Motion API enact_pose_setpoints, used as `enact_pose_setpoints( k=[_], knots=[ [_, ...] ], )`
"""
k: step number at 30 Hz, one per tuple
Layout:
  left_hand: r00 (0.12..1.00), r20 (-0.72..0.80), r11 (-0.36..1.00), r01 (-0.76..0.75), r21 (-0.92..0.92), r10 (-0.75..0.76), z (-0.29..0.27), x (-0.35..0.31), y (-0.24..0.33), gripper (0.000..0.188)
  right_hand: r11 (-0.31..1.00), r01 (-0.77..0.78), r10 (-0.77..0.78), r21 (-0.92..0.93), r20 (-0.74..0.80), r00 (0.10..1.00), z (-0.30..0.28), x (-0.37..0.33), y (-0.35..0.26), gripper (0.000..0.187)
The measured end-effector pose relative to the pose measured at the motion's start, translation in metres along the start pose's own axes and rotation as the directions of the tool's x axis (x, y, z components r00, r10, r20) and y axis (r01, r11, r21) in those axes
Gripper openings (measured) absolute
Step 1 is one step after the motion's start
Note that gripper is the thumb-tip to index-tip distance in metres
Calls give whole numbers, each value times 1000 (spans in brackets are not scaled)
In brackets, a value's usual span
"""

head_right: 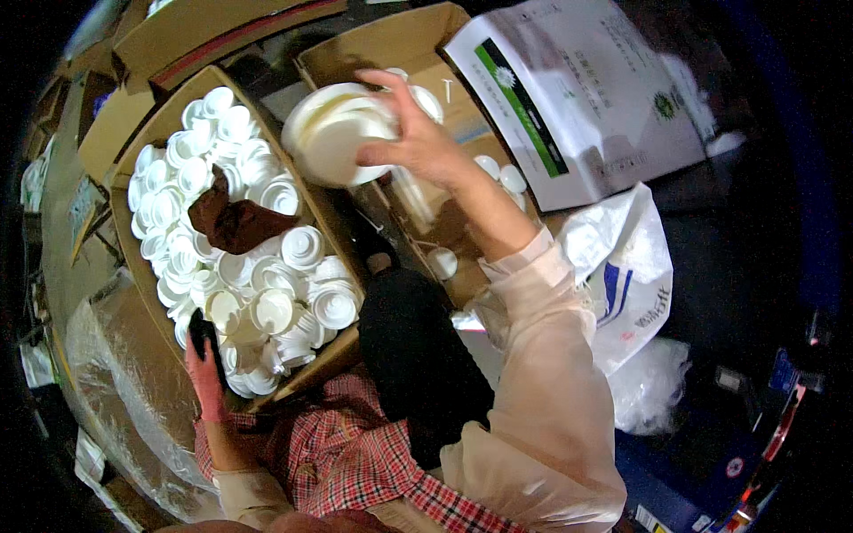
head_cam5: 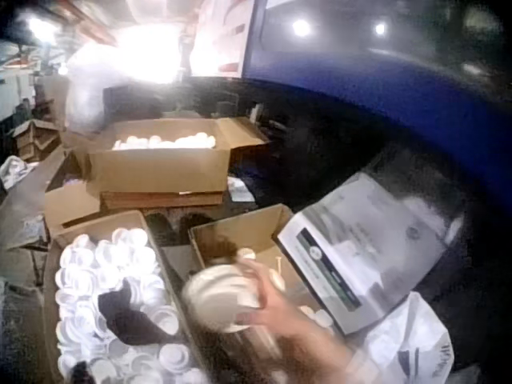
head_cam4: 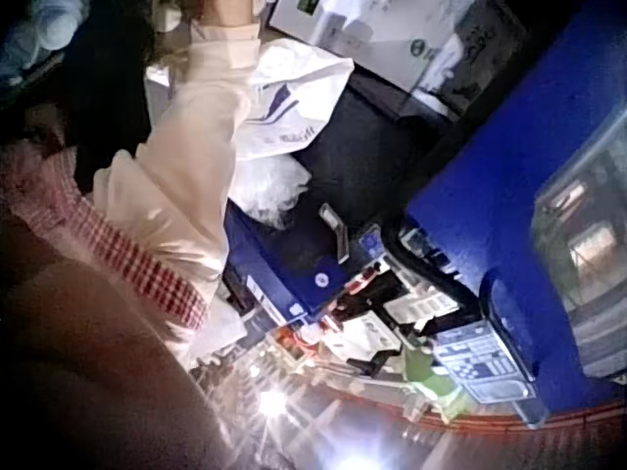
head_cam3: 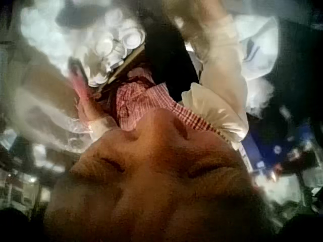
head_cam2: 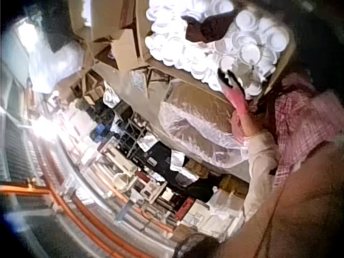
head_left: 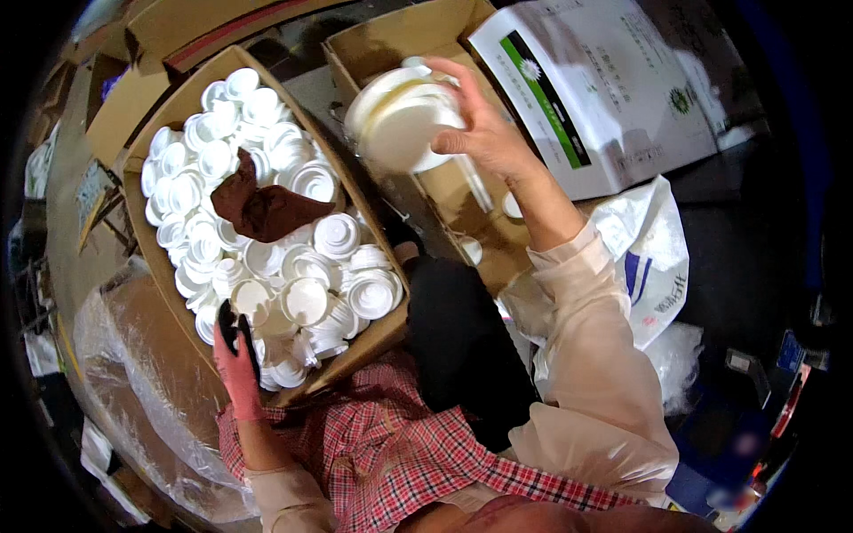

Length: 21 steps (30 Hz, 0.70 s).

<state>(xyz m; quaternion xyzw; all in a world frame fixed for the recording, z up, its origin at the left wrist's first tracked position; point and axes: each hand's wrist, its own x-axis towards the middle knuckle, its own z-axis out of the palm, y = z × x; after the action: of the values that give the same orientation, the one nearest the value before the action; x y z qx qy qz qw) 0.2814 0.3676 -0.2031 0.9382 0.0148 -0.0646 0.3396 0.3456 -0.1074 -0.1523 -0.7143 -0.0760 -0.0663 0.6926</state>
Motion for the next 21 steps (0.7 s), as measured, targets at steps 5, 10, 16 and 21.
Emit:
enact_pose_setpoints(
  k=[5,10,16,21],
  knots=[
    [978,-199,831,-56,-553,-67,-12,13,-6,41,918,-387,396,86,-142,907,-36,-18,70,52],
    [993,-30,945,98,-313,-113,3,10,-44,42,572,-792,791,212,110,601,-60,-125,301,38],
    [993,112,985,48,-167,-30,28,6,11,41,786,-517,476,-339,-202,856,-1,-145,373,29],
    [992,125,997,35,-71,-26,21,2,-19,46,745,-666,649,49,-288,704,-12,-103,326,12]
  ],
)
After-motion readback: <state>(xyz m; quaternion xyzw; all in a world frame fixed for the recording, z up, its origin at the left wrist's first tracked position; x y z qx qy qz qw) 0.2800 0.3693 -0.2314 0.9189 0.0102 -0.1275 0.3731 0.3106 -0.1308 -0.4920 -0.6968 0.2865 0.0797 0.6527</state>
